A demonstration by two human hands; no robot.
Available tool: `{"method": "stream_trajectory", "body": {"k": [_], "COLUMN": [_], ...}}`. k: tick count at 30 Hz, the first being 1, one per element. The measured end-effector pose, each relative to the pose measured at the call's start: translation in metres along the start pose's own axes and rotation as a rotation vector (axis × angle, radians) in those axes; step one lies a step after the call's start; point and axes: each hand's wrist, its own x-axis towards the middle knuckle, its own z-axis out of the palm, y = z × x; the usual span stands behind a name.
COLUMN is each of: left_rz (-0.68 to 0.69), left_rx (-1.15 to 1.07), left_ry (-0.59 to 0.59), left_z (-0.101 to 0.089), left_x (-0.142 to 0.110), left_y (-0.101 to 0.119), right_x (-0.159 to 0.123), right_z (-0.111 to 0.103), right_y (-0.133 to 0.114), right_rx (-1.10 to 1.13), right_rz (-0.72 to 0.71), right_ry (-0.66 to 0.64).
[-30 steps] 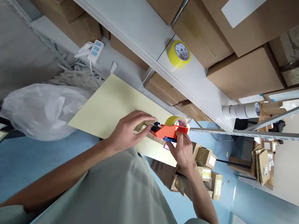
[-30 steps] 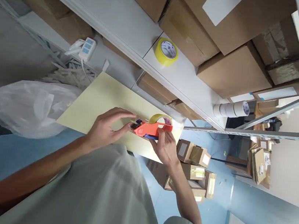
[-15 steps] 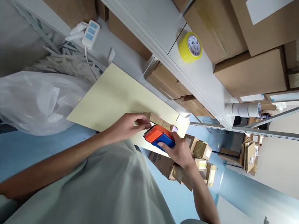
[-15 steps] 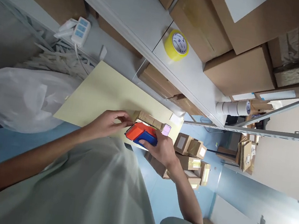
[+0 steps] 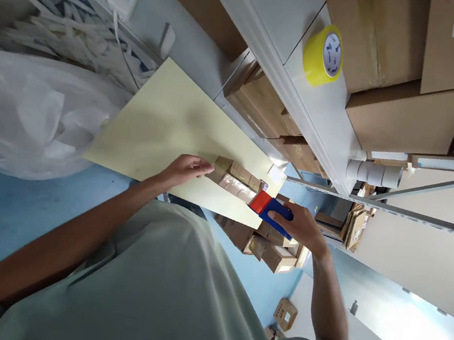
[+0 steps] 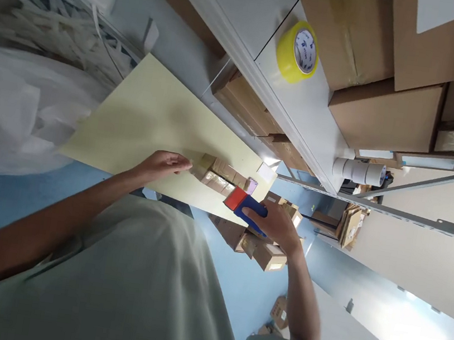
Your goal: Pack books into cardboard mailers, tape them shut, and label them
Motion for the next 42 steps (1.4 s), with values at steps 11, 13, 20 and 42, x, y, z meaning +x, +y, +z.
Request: {"method": "stream_trajectory", "body": {"k": [11, 13, 20, 42], "left_rz": [-0.042, -0.04, -0.036, 0.431], "left_rx": [-0.153, -0.131, -0.05, 0.578], "left_ry": [0.052, 0.08, 0.073, -0.122], "left_z": [0.049, 0.055, 0.068, 0.075], "left_x": [0.052, 0.059, 0.069, 0.04], "left_y": [-0.059, -0.066, -0.078, -0.02], "right_x": [0.034, 0.043, 0.058, 0.051], "right_z": [-0.024, -0.02, -0.013, -0.005], "right_y": [-0.044, -0.047, -0.056, -0.051], "right_rx": [-0.048, -0.053, -0.032, -0.094], "right_rz": [0.008, 0.01, -0.016, -0.009], "right_ry": [0.025, 0.021, 0.001, 0.013]}}
